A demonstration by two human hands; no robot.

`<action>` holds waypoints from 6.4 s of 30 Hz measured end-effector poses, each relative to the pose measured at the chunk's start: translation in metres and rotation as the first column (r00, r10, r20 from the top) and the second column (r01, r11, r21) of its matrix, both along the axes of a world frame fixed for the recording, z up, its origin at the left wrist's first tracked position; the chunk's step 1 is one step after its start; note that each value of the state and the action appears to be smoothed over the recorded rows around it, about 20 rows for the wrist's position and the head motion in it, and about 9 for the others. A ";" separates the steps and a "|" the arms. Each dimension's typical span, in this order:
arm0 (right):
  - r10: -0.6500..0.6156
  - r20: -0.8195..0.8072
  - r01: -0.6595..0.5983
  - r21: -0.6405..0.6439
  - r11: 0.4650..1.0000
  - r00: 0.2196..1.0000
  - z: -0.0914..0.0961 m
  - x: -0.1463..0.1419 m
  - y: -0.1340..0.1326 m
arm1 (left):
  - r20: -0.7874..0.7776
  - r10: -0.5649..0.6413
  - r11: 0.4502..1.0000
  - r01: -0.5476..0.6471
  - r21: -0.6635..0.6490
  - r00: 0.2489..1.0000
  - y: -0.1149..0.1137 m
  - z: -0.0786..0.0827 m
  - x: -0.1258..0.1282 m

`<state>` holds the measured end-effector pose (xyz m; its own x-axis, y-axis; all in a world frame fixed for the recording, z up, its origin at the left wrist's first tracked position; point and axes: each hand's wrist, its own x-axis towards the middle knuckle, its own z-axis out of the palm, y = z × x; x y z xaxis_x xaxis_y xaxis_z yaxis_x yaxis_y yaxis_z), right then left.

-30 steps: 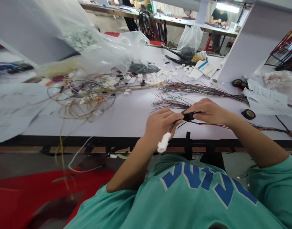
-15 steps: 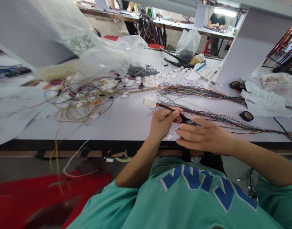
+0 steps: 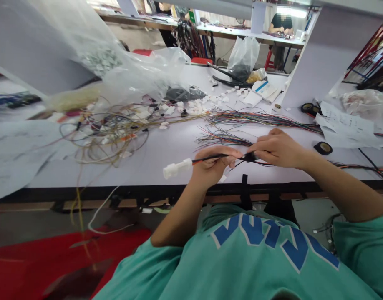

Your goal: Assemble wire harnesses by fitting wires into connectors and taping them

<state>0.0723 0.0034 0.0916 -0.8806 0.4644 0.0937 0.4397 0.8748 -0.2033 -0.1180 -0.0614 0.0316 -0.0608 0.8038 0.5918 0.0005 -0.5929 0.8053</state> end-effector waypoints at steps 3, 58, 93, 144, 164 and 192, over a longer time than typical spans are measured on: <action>-0.045 -0.170 0.016 -0.169 0.986 0.984 -0.019 -0.012 0.009 | -0.098 0.096 0.994 -0.090 0.065 0.990 0.009 0.002 -0.004; -0.130 -0.233 0.033 -0.379 0.925 0.964 -0.024 0.010 0.002 | 0.373 -0.081 0.989 0.120 -0.082 0.924 0.019 -0.015 0.043; -0.373 -0.365 0.085 -0.607 0.790 0.853 -0.035 0.030 -0.002 | 0.204 0.048 0.990 -0.019 -0.142 0.978 0.045 0.001 0.040; -0.296 -0.333 0.275 -0.110 0.955 0.895 -0.044 0.036 -0.020 | 0.402 0.063 0.864 0.152 -0.480 0.913 0.028 -0.025 0.062; 0.234 0.360 -0.415 0.592 0.691 0.903 -0.005 0.043 -0.058 | 0.318 -0.018 0.887 0.161 -0.432 0.948 0.019 -0.020 0.063; 0.193 -0.067 -0.148 0.416 0.897 0.979 -0.029 0.049 -0.049 | 0.417 0.026 0.925 0.136 -0.353 0.908 0.031 -0.013 0.077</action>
